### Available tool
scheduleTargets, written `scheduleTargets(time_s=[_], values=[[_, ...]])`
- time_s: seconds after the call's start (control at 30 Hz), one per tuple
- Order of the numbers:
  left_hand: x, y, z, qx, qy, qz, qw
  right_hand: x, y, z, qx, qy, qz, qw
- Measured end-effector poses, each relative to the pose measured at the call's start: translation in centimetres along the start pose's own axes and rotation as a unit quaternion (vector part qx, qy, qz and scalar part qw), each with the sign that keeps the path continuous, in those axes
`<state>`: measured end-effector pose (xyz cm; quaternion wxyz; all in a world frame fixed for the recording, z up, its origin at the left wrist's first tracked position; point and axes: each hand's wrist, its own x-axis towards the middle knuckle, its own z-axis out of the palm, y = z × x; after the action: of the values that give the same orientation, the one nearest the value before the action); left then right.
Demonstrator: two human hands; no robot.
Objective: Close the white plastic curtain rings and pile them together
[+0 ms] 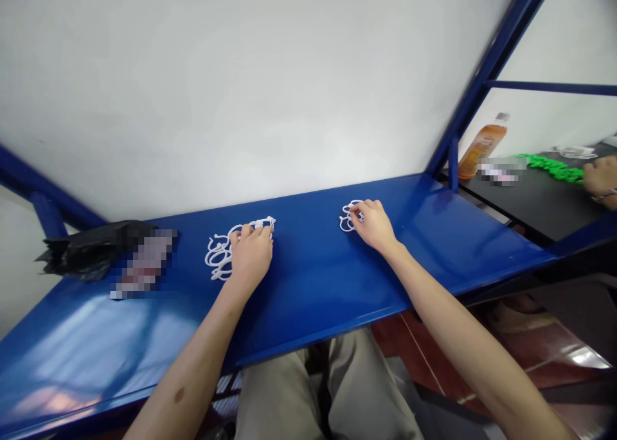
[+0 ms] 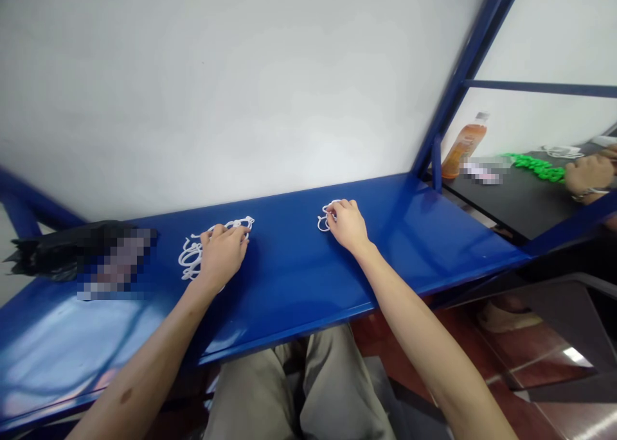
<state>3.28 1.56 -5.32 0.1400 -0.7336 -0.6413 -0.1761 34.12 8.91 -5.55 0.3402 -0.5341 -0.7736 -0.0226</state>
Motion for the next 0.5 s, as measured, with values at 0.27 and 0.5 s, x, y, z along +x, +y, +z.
scheduleTargets(time_s=[0.27,0.5], values=[[0.2,2.3,-1.2,-0.125,0.065,-0.032,0.989,-0.5,-2.9,-0.7,0.077,0.011,-0.055,0.995],[-0.6,4.5,-1.3,-0.238,0.053,0.135,0.96,-2.3,-7.6,-0.1,0.322,-0.169,-0.062,0.929]])
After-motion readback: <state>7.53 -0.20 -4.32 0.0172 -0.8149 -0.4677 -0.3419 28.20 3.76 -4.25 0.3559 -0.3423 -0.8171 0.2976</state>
